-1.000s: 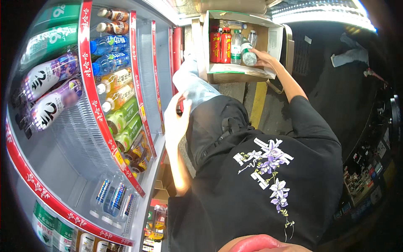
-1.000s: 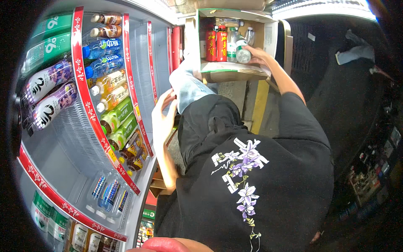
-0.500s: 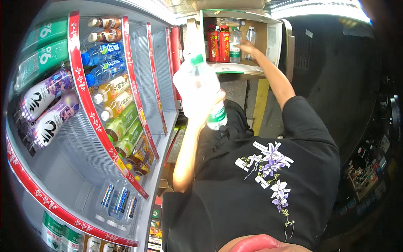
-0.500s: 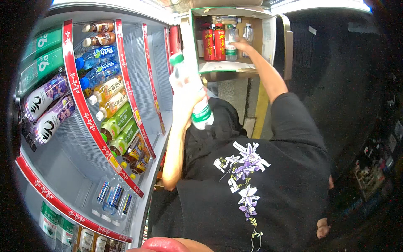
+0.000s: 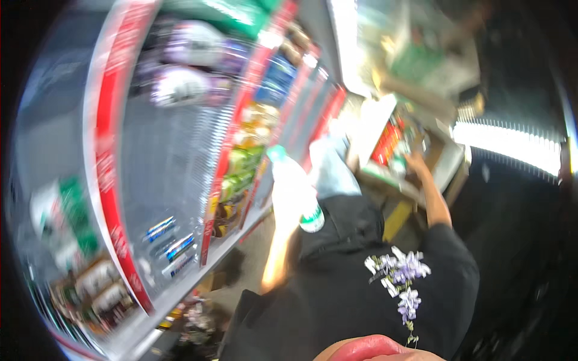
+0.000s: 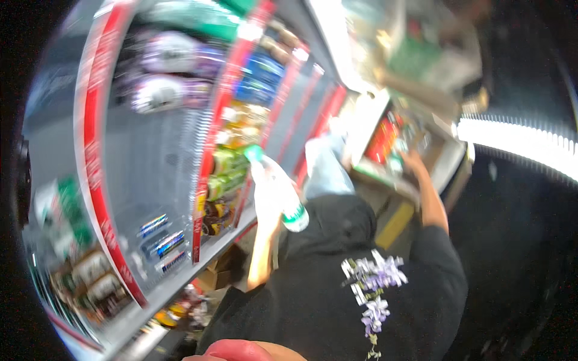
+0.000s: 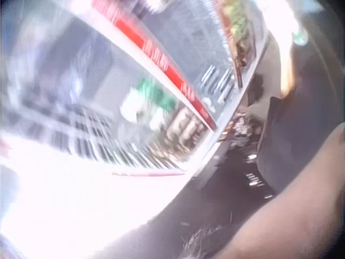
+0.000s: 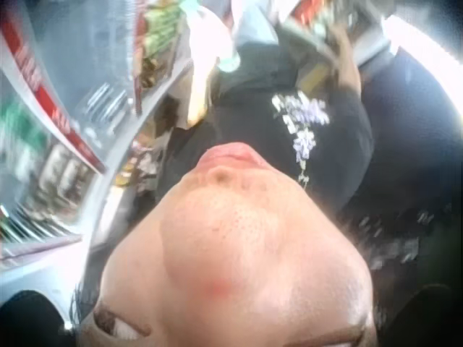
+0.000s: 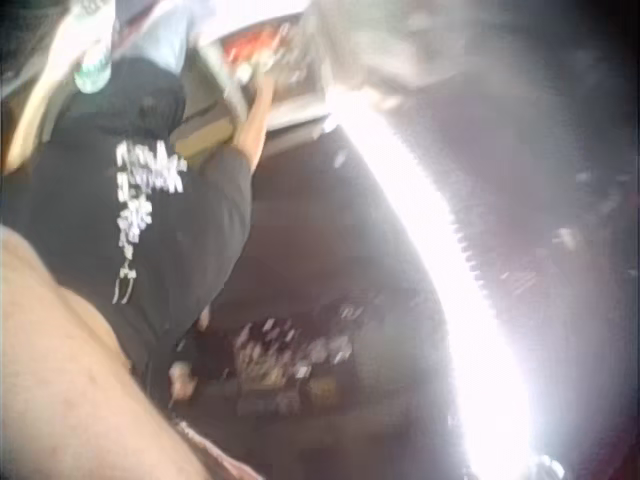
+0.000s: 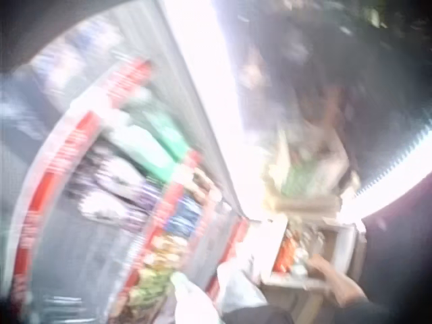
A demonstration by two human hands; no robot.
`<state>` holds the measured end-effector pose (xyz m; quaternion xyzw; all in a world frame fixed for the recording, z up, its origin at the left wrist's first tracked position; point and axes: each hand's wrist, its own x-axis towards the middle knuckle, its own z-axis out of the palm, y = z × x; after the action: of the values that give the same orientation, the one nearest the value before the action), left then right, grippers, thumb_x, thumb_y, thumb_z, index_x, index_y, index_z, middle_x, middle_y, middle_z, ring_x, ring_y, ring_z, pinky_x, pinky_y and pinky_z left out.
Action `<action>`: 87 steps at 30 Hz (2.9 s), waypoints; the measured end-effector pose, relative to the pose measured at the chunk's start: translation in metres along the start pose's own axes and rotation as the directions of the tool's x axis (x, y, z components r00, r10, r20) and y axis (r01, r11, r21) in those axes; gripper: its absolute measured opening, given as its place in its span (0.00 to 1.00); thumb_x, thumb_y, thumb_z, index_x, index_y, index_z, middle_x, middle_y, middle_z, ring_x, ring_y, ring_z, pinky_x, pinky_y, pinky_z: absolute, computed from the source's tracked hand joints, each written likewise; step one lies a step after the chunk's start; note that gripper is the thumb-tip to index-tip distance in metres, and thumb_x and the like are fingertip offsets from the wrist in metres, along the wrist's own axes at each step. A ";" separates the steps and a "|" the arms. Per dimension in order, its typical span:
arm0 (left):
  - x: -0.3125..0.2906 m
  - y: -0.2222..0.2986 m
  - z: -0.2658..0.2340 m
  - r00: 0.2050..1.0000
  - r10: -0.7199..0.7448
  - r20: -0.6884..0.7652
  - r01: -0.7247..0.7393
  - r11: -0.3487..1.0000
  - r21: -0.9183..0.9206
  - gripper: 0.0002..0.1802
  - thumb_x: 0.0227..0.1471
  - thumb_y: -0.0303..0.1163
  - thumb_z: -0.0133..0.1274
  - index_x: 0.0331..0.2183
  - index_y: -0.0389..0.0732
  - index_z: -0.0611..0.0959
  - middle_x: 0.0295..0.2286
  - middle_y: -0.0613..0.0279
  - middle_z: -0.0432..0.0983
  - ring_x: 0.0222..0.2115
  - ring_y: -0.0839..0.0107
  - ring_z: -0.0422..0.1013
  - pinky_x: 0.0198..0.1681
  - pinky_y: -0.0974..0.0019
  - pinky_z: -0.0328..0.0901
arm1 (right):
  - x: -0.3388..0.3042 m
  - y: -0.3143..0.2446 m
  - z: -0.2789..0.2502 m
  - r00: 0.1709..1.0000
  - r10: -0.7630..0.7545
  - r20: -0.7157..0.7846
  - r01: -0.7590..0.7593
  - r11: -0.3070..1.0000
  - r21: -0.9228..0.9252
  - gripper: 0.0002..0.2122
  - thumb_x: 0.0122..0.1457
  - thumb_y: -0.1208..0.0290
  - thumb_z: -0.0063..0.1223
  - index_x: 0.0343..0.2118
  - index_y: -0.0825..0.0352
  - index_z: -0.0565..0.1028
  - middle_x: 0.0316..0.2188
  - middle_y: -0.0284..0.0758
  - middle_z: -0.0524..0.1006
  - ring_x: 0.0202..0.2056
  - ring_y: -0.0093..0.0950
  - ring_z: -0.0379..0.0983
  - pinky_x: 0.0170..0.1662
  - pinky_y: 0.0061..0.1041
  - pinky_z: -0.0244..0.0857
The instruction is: The recorder is taking various bottled and canned beverages from a box and stocking them onto the shelves of a supermarket refrigerator.
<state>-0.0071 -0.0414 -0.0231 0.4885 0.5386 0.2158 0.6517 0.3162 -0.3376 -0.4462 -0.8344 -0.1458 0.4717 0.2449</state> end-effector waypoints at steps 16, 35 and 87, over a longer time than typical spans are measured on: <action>-0.053 0.218 -0.015 0.026 0.999 -0.029 -0.970 0.032 0.243 0.48 0.37 0.23 0.76 0.57 0.36 0.67 0.48 0.49 0.75 0.47 0.65 0.74 0.49 0.60 0.73 | -0.323 -0.527 -0.156 0.161 -0.954 -0.252 0.928 0.060 0.368 0.46 0.40 0.60 0.79 0.61 0.74 0.66 0.52 0.34 0.76 0.56 0.27 0.70 0.62 0.33 0.61; 0.054 0.380 -0.016 -0.063 0.941 -0.333 -0.749 0.176 0.639 0.55 0.52 0.34 0.65 0.68 0.36 0.47 0.66 0.34 0.48 0.69 0.32 0.38 0.71 0.44 0.41 | -0.342 -0.800 -0.111 -0.501 -0.788 -0.359 0.763 -0.205 -0.613 0.38 0.53 0.61 0.69 0.59 0.80 0.61 0.40 0.58 0.79 0.45 0.54 0.78 0.49 0.42 0.73; -0.020 0.326 -0.056 -0.440 0.896 0.059 -0.605 -0.344 0.718 0.41 0.49 0.24 0.67 0.61 0.58 0.70 0.54 0.31 0.48 0.59 0.34 0.51 0.55 0.38 0.59 | -0.366 -0.768 -0.099 -0.412 -0.828 -0.381 0.870 -0.233 -0.435 0.43 0.46 0.49 0.72 0.58 0.73 0.65 0.39 0.53 0.81 0.41 0.50 0.80 0.48 0.41 0.73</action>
<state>0.0149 0.1052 0.2736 0.7381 0.1285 0.6470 -0.1419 0.2042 0.1054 0.2788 -0.4709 -0.6430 -0.1834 0.5754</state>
